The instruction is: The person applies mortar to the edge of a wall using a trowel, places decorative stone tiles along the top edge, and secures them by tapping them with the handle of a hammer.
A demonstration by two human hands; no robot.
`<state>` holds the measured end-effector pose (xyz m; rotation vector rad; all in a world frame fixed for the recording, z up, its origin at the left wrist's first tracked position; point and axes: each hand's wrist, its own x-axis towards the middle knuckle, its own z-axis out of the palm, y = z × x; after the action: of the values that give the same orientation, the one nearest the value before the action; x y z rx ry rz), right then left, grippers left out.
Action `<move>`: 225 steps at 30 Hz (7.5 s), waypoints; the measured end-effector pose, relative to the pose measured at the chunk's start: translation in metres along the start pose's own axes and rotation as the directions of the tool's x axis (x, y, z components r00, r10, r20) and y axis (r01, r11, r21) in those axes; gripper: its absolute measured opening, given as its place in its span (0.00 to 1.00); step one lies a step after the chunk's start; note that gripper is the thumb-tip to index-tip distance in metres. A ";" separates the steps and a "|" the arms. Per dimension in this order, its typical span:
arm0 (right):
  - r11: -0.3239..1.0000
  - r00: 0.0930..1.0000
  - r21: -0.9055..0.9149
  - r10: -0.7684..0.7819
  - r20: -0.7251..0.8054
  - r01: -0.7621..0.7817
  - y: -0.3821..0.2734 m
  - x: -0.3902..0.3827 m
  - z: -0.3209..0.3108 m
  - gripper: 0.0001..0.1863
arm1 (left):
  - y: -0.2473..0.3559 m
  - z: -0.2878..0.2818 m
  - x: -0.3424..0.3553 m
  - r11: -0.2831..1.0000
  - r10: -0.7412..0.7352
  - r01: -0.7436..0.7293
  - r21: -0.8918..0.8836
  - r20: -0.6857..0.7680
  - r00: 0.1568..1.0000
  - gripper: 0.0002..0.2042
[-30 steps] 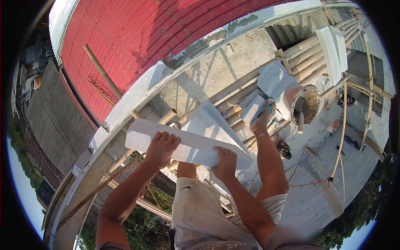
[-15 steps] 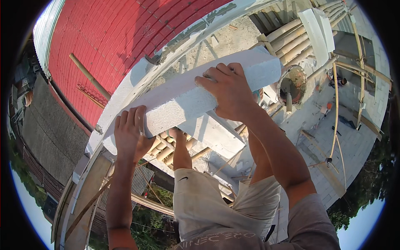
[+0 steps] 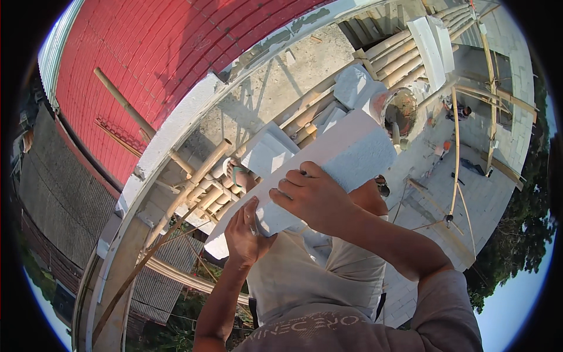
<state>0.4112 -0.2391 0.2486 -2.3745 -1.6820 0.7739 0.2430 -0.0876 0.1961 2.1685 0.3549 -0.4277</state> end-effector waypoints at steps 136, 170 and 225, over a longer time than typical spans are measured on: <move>-0.635 0.460 0.727 0.580 0.672 -0.262 0.020 -0.002 0.267 0.19 | -0.043 0.081 0.587 0.687 -0.001 0.021 0.726 -0.027 1.000 0.48; -0.650 0.436 0.698 0.557 0.707 -0.302 0.027 0.009 0.260 0.20 | -0.046 0.073 0.556 0.689 -0.122 0.129 0.713 -0.062 0.991 0.45; -0.523 -0.257 0.807 0.849 0.462 -0.276 0.182 -0.128 0.353 0.24 | -0.109 0.030 0.543 0.982 -0.043 0.034 0.184 0.046 0.998 0.38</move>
<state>0.3647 -0.4877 -0.0836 -1.9346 1.2881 0.4400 0.6828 0.0053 -0.1286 2.3279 0.3411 -0.5541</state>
